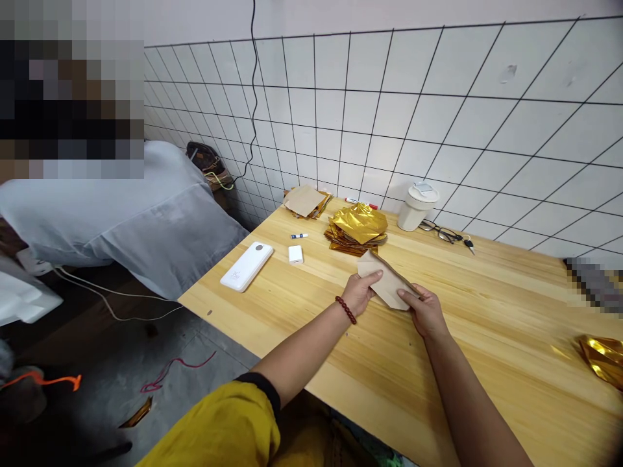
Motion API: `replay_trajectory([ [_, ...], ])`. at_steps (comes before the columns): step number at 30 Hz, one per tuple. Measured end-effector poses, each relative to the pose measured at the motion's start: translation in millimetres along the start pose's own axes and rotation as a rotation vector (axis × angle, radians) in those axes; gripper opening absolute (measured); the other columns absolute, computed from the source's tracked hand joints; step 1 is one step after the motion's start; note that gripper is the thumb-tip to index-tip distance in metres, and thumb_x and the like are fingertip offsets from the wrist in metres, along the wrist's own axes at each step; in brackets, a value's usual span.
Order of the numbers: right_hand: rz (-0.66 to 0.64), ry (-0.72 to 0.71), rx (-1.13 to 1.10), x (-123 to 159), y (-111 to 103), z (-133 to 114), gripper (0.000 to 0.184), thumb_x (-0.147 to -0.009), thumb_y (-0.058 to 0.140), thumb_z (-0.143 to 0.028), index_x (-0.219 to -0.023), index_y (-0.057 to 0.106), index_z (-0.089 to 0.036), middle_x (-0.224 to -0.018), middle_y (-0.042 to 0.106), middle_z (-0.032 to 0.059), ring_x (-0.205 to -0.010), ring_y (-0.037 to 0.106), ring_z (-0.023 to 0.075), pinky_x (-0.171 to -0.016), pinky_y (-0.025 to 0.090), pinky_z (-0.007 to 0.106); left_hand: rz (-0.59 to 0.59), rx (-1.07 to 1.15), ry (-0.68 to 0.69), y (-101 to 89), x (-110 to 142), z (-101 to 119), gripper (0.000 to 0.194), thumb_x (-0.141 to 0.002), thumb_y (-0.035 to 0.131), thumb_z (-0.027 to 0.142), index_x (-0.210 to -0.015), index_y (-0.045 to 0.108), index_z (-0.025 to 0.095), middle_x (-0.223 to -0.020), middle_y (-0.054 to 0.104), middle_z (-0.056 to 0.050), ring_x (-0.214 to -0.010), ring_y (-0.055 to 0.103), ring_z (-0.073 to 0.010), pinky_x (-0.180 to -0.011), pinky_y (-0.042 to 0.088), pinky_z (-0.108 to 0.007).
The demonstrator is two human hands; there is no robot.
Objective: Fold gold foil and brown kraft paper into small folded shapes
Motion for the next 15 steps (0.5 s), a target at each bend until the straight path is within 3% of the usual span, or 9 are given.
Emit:
replay_trajectory([
  [3,0.078,-0.021,-0.103,-2.0,-2.0,-1.7,0.034,-0.059,0.086,-0.039,-0.083,0.071,-0.019,-0.077,0.074,0.004,-0.062,0.065,0.0191,-0.055,0.051,0.03,0.003,0.024,-0.001,-2.8,-3.8,-1.2,0.046,-0.051,0.09,0.03,-0.088,0.072,0.01,-0.093,0.074,-0.013,-0.099,0.067,-0.0285,-0.097,0.047,-0.045],
  [7,0.187,-0.055,-0.165,-4.6,-5.8,-4.3,0.032,-0.06,0.086,-0.039,-0.081,0.072,-0.02,-0.076,0.074,0.003,-0.058,0.064,0.0158,-0.049,0.049,0.026,-0.025,-0.022,0.019,-4.2,-3.9,-3.7,0.045,-0.055,0.088,0.034,-0.091,0.073,0.011,-0.099,0.073,-0.014,-0.103,0.066,-0.0283,-0.096,0.048,-0.044],
  [12,0.173,-0.099,-0.18,-3.6,-0.6,-9.6,0.036,-0.055,0.089,-0.037,-0.083,0.074,-0.02,-0.089,0.077,0.0053,-0.081,0.071,0.0217,-0.075,0.058,0.035,-0.078,-0.056,0.03,0.3,1.1,-2.3,0.046,-0.058,0.087,0.039,-0.092,0.073,0.012,-0.097,0.074,-0.013,-0.1,0.067,-0.027,-0.095,0.048,-0.043],
  [15,0.206,-0.095,-0.178,-2.1,1.2,-9.3,0.039,-0.052,0.091,-0.034,-0.084,0.074,-0.02,-0.093,0.077,0.0071,-0.087,0.072,0.0262,-0.08,0.059,0.041,-0.108,-0.073,0.017,5.1,4.5,-1.1,0.045,-0.053,0.089,0.035,-0.089,0.074,0.012,-0.091,0.074,-0.011,-0.093,0.068,-0.0253,-0.096,0.046,-0.043],
])
Point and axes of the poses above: each hand's wrist, its own x-axis away from the middle knuckle, its own y-axis out of the palm, z = x × y, the point moved 3 cm from there along -x, towards the middle knuckle
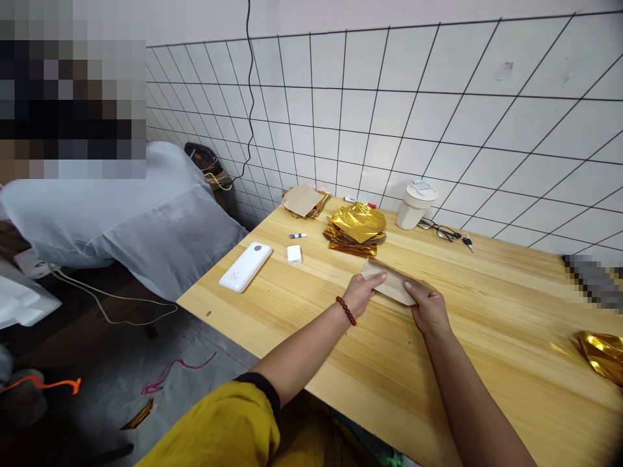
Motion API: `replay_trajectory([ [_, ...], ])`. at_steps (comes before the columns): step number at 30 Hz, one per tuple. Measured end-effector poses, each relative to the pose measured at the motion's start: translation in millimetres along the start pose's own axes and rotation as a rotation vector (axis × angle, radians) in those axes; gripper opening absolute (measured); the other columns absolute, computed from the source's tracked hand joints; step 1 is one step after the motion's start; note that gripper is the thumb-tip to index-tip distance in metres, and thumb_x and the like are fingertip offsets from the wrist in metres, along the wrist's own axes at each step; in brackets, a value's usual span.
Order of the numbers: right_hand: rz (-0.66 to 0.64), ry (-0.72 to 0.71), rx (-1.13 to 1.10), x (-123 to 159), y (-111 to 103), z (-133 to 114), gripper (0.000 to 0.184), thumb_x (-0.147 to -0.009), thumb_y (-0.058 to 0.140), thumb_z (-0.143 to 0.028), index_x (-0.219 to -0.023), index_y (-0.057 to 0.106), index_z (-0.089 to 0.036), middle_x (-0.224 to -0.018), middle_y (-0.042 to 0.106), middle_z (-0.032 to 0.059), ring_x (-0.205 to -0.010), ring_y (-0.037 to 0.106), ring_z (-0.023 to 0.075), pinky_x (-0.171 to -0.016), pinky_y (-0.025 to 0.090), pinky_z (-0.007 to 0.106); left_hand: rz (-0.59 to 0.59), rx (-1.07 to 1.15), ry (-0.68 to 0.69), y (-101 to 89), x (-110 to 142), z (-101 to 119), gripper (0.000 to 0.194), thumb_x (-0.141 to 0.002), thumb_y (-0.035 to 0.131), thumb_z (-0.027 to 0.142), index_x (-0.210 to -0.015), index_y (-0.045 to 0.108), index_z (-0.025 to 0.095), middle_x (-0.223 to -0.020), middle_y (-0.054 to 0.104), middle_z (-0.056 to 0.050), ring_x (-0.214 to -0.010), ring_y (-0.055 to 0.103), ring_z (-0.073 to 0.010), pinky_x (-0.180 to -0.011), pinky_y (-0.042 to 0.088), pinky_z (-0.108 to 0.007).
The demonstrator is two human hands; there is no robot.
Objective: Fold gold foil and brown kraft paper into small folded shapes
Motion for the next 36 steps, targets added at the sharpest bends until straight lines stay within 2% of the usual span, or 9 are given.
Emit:
replay_trajectory([
  [4,-0.018,0.017,0.02,1,0,3,0.038,-0.055,0.09,-0.034,-0.088,0.074,-0.021,-0.094,0.077,0.0062,-0.086,0.073,0.0268,-0.078,0.06,0.04,0.029,-0.006,0.015,2.0,2,1,0.043,-0.048,0.091,0.028,-0.085,0.075,0.012,-0.089,0.075,-0.01,-0.086,0.069,-0.0237,-0.095,0.046,-0.042],
  [8,-0.052,0.035,0.038,2,0,2,0.036,-0.058,0.089,-0.034,-0.088,0.075,-0.021,-0.094,0.077,0.0059,-0.084,0.073,0.0253,-0.075,0.061,0.037,0.067,0.026,0.001,-2.9,-1,0,0.041,-0.052,0.088,0.031,-0.085,0.075,0.012,-0.09,0.075,-0.012,-0.093,0.068,-0.0269,-0.095,0.046,-0.042],
  [13,-0.033,0.047,0.031,2,2,2,0.038,-0.057,0.089,-0.035,-0.087,0.075,-0.018,-0.09,0.077,0.007,-0.079,0.073,0.0241,-0.073,0.06,0.037,0.109,0.07,-0.005,-8.6,-6,-1,0.038,-0.055,0.085,0.038,-0.079,0.073,0.011,-0.089,0.074,-0.013,-0.102,0.066,-0.0297,-0.095,0.047,-0.042],
  [22,0.042,0.004,0.003,1,2,4,0.035,-0.053,0.091,-0.035,-0.08,0.076,-0.019,-0.087,0.077,0.0048,-0.075,0.071,0.0207,-0.074,0.059,0.035,0.099,0.087,0.043,-4.8,-3,1,0.037,-0.059,0.082,0.04,-0.079,0.072,0.011,-0.09,0.074,-0.013,-0.107,0.064,-0.0299,-0.098,0.046,-0.042],
  [25,0.062,-0.018,0.024,-1,-1,5,0.034,-0.054,0.09,-0.037,-0.077,0.075,-0.018,-0.079,0.076,0.0035,-0.067,0.068,0.0174,-0.063,0.058,0.029,0.117,0.113,0.051,-6.3,-4,2,0.033,-0.061,0.081,0.037,-0.078,0.07,0.011,-0.091,0.074,-0.013,-0.111,0.063,-0.0297,-0.099,0.046,-0.041],
  [29,0.073,0.005,0.015,-3,-5,4,0.033,-0.055,0.09,-0.04,-0.072,0.074,-0.018,-0.068,0.07,0.0003,-0.052,0.057,0.0099,-0.042,0.046,0.019,0.153,0.153,0.066,-8.4,-5,5,0.027,-0.066,0.077,0.032,-0.081,0.07,0.011,-0.094,0.074,-0.013,-0.112,0.063,-0.0284,-0.1,0.046,-0.041],
  [36,0.067,0.056,0.01,-1,-3,2,0.035,-0.052,0.09,-0.044,-0.066,0.073,-0.016,-0.063,0.066,0.0007,-0.046,0.048,0.0055,-0.037,0.04,0.016,0.164,0.204,0.105,-11.8,-8,4,0.023,-0.075,0.07,0.028,-0.09,0.071,0.01,-0.098,0.074,-0.013,-0.112,0.064,-0.0268,-0.101,0.047,-0.041],
])
Point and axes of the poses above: each hand's wrist, its own x-axis away from the middle knuckle, its own y-axis out of the palm, z = x × y, the point moved 3 cm from there along -x, towards the middle knuckle
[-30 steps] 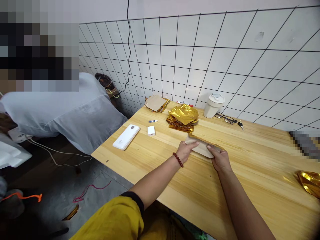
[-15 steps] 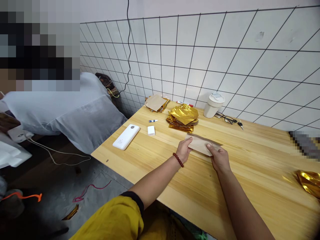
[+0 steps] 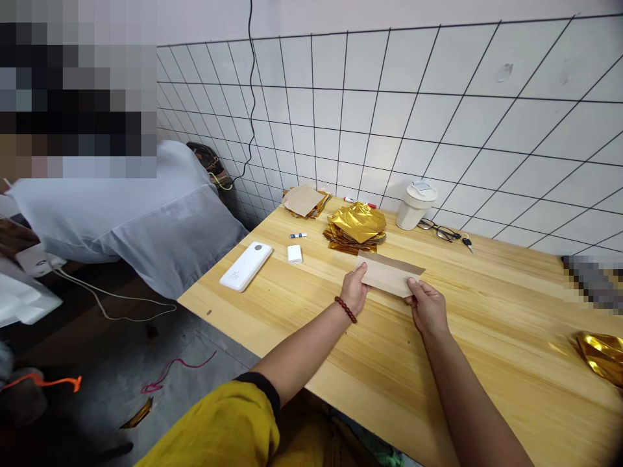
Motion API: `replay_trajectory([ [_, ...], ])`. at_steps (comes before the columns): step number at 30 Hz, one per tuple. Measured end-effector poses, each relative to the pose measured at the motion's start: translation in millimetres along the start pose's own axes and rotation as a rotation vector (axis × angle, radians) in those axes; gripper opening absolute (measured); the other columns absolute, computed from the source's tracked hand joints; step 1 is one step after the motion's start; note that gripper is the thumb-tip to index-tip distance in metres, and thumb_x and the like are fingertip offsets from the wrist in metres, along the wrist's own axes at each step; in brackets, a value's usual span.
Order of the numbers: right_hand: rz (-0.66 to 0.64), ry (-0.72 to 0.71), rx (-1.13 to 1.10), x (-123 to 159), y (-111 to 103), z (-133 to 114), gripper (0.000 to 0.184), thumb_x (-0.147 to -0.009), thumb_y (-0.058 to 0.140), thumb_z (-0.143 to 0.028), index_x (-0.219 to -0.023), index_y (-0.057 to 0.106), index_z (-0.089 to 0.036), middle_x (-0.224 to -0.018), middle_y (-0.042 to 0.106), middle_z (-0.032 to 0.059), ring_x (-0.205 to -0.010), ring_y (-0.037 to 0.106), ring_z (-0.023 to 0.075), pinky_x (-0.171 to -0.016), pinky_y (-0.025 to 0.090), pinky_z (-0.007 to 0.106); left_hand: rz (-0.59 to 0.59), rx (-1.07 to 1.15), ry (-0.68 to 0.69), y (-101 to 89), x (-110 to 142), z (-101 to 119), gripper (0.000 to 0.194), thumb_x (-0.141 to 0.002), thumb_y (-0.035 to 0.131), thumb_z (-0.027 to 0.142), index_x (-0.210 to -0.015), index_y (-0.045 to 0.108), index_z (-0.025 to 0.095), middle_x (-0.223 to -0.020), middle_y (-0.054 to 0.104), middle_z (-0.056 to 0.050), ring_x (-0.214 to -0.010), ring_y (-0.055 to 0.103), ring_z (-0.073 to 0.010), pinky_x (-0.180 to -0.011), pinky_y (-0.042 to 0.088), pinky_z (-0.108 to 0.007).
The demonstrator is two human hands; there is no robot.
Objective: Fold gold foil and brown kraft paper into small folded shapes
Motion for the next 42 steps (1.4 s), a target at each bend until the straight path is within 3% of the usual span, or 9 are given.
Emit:
replay_trajectory([
  [6,0.005,-0.004,-0.007,1,-1,-2,0.037,-0.052,0.09,-0.046,-0.063,0.071,-0.016,-0.057,0.063,0.0004,-0.041,0.046,0.0051,-0.035,0.038,0.017,0.077,0.056,-0.039,-1.4,-2,2,0.017,-0.076,0.067,0.02,-0.088,0.07,0.009,-0.095,0.074,-0.014,-0.109,0.066,-0.0264,-0.101,0.048,-0.041],
  [12,-0.042,0.007,-0.015,-1,-2,0,0.036,-0.054,0.089,-0.045,-0.067,0.072,-0.016,-0.064,0.068,0.0025,-0.042,0.051,0.0074,-0.036,0.041,0.019,0.138,0.14,-0.119,0.4,-4,6,0.017,-0.08,0.062,0.018,-0.095,0.068,0.01,-0.098,0.074,-0.012,-0.106,0.067,-0.0231,-0.099,0.05,-0.039],
  [17,-0.084,0.005,-0.017,0,-1,-1,0.033,-0.058,0.088,-0.043,-0.068,0.073,-0.016,-0.062,0.067,0.002,-0.044,0.054,0.0079,-0.04,0.044,0.019,-0.047,0.02,-0.131,2.2,0,5,0.033,-0.074,0.075,0.032,-0.101,0.067,0.015,-0.101,0.073,-0.011,-0.103,0.067,-0.0241,-0.098,0.049,-0.042],
  [22,-0.177,-0.007,0.065,1,-2,1,0.032,-0.063,0.085,-0.046,-0.072,0.074,-0.017,-0.057,0.066,0.0019,-0.047,0.058,0.0106,-0.046,0.049,0.02,-0.196,-0.172,-0.079,9.1,11,-1,0.046,-0.057,0.087,0.029,-0.097,0.07,0.012,-0.1,0.073,-0.012,-0.099,0.067,-0.0265,-0.096,0.048,-0.044],
  [25,-0.233,0.004,0.127,3,0,3,0.031,-0.061,0.087,-0.044,-0.071,0.074,-0.017,-0.061,0.069,0.0019,-0.049,0.06,0.0103,-0.049,0.052,0.02,-0.179,-0.167,-0.009,13.4,15,-1,0.049,-0.055,0.087,0.028,-0.099,0.071,0.013,-0.098,0.073,-0.011,-0.093,0.068,-0.0252,-0.092,0.049,-0.044],
  [30,-0.232,0.017,0.185,6,4,4,0.037,-0.055,0.09,-0.039,-0.083,0.075,-0.021,-0.077,0.073,0.0008,-0.055,0.062,0.0106,-0.05,0.056,0.021,-0.173,-0.186,-0.005,16.1,16,0,0.047,-0.053,0.087,0.024,-0.096,0.072,0.014,-0.094,0.074,-0.009,-0.088,0.067,-0.024,-0.091,0.049,-0.043],
  [38,-0.297,0.06,0.232,9,4,0,0.034,-0.053,0.088,-0.043,-0.052,0.068,-0.016,-0.057,0.068,0.005,-0.047,0.057,0.0135,-0.04,0.046,0.023,-0.065,-0.076,-0.091,6.6,6,-4,0.039,-0.061,0.082,0.028,-0.094,0.07,0.013,-0.1,0.074,-0.011,-0.104,0.066,-0.0279,-0.097,0.047,-0.043],
  [42,-0.321,0.054,0.234,9,1,1,0.031,-0.053,0.088,-0.039,-0.049,0.066,-0.017,-0.054,0.065,0.0031,-0.047,0.055,0.0139,-0.039,0.043,0.024,-0.005,-0.025,-0.133,3.5,2,-4,0.03,-0.069,0.075,0.025,-0.094,0.069,0.011,-0.099,0.074,-0.012,-0.108,0.065,-0.0276,-0.099,0.047,-0.041],
])
Point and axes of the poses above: each hand's wrist, its own x-axis away from the middle knuckle, its own y-axis out of the palm, z = x × y, the point moved 3 cm from there along -x, towards the middle knuckle
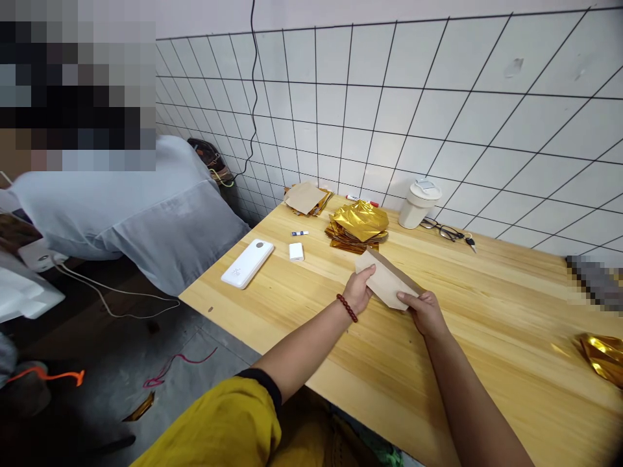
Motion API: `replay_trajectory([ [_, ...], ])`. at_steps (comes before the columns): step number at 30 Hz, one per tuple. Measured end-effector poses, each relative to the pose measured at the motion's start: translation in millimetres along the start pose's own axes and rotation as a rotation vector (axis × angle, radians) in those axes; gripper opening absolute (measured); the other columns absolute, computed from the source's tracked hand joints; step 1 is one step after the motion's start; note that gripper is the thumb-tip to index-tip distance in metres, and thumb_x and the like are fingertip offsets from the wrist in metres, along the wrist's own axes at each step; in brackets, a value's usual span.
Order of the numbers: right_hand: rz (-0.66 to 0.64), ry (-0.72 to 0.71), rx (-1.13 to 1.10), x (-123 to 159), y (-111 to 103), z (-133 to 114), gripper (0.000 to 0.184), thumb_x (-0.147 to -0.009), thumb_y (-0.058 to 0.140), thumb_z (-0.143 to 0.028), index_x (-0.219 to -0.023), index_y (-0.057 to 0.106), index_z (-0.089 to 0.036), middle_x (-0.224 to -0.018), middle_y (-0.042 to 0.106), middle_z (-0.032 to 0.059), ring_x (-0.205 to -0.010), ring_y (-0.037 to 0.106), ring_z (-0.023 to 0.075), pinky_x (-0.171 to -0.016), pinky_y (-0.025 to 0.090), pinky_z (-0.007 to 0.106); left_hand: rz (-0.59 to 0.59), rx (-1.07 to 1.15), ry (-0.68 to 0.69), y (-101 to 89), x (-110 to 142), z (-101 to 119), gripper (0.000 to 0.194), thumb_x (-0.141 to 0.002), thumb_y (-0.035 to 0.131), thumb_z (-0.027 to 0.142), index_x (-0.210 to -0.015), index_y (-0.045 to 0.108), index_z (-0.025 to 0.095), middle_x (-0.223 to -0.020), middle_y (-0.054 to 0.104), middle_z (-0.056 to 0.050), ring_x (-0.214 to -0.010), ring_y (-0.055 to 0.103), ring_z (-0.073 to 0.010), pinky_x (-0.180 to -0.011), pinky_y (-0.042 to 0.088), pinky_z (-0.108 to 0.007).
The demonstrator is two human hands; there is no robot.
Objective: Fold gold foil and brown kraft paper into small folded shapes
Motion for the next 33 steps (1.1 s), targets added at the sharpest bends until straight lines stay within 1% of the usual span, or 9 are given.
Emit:
replay_trajectory([
  [3,-0.008,-0.003,-0.013,-1,-4,6,0.025,-0.055,0.087,-0.035,-0.057,0.07,-0.017,-0.054,0.064,0.0014,-0.046,0.053,0.0139,-0.039,0.041,0.024,0.026,0.019,-0.04,0.1,0,2,0.023,-0.071,0.072,0.023,-0.09,0.069,0.011,-0.096,0.074,-0.012,-0.106,0.066,-0.027,-0.1,0.047,-0.04],
  [7,-0.021,0.002,-0.059,-2,-6,11,0.022,-0.057,0.085,-0.032,-0.068,0.073,-0.018,-0.056,0.064,0.0005,-0.047,0.054,0.0146,-0.043,0.044,0.026,0.038,0.042,-0.047,0.5,-1,4,0.019,-0.074,0.068,0.02,-0.09,0.069,0.011,-0.092,0.074,-0.01,-0.1,0.067,-0.0241,-0.099,0.048,-0.037],
  [11,0.025,0.002,-0.145,-1,-5,7,0.021,-0.053,0.084,-0.028,-0.065,0.071,-0.018,-0.061,0.067,0.0016,-0.05,0.057,0.0167,-0.048,0.046,0.029,0.073,0.112,-0.079,-2.0,-4,6,0.014,-0.081,0.059,0.021,-0.087,0.068,0.012,-0.081,0.072,-0.007,-0.086,0.068,-0.0194,-0.095,0.049,-0.034],
  [15,-0.003,0.009,-0.134,-1,-4,5,0.022,-0.052,0.083,-0.03,-0.067,0.071,-0.019,-0.059,0.065,0.0004,-0.049,0.057,0.0166,-0.047,0.044,0.028,0.059,0.104,-0.1,-3.0,-6,8,0.02,-0.084,0.053,0.025,-0.082,0.068,0.011,-0.074,0.07,-0.007,-0.079,0.067,-0.0182,-0.092,0.05,-0.031],
  [19,-0.032,0.027,-0.054,-2,-5,5,0.026,-0.052,0.085,-0.036,-0.057,0.066,-0.02,-0.052,0.058,-0.0016,-0.046,0.05,0.0131,-0.043,0.039,0.025,0.044,0.083,-0.133,-2.9,-7,9,0.023,-0.081,0.052,0.024,-0.083,0.07,0.01,-0.073,0.071,-0.008,-0.079,0.067,-0.0202,-0.09,0.049,-0.032],
  [23,-0.042,0.063,-0.031,-2,-6,6,0.03,-0.049,0.087,-0.039,-0.057,0.067,-0.019,-0.051,0.054,-0.0024,-0.043,0.044,0.0102,-0.038,0.033,0.022,0.06,0.084,-0.169,-4.8,-9,9,0.028,-0.082,0.05,0.026,-0.084,0.072,0.009,-0.071,0.07,-0.008,-0.073,0.065,-0.0199,-0.089,0.049,-0.032],
  [27,-0.04,0.064,-0.047,-3,-6,8,0.027,-0.051,0.086,-0.037,-0.056,0.066,-0.02,-0.049,0.054,-0.0026,-0.042,0.043,0.0105,-0.037,0.033,0.022,0.033,0.091,-0.146,-5.4,-10,9,0.026,-0.084,0.055,0.031,-0.087,0.071,0.01,-0.079,0.072,-0.009,-0.081,0.067,-0.0204,-0.093,0.048,-0.032],
  [30,0.0,0.028,-0.088,-4,-5,8,0.026,-0.054,0.085,-0.035,-0.069,0.07,-0.02,-0.056,0.061,-0.0009,-0.046,0.05,0.0136,-0.04,0.038,0.024,-0.028,0.112,-0.093,-4.3,-8,11,0.032,-0.085,0.06,0.042,-0.097,0.069,0.014,-0.094,0.073,-0.009,-0.094,0.066,-0.0211,-0.096,0.047,-0.035],
  [33,0.062,-0.006,-0.11,-5,-4,5,0.029,-0.055,0.085,-0.034,-0.076,0.072,-0.019,-0.062,0.065,-0.0004,-0.05,0.053,0.0131,-0.042,0.04,0.024,-0.089,0.059,-0.09,-3.0,-4,12,0.037,-0.079,0.068,0.048,-0.101,0.067,0.018,-0.099,0.072,-0.008,-0.093,0.067,-0.0207,-0.094,0.049,-0.038],
])
Point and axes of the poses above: each hand's wrist, its own x-axis away from the middle knuckle, its own y-axis out of the palm, z = x × y, the point moved 3 cm from there along -x, towards the middle knuckle
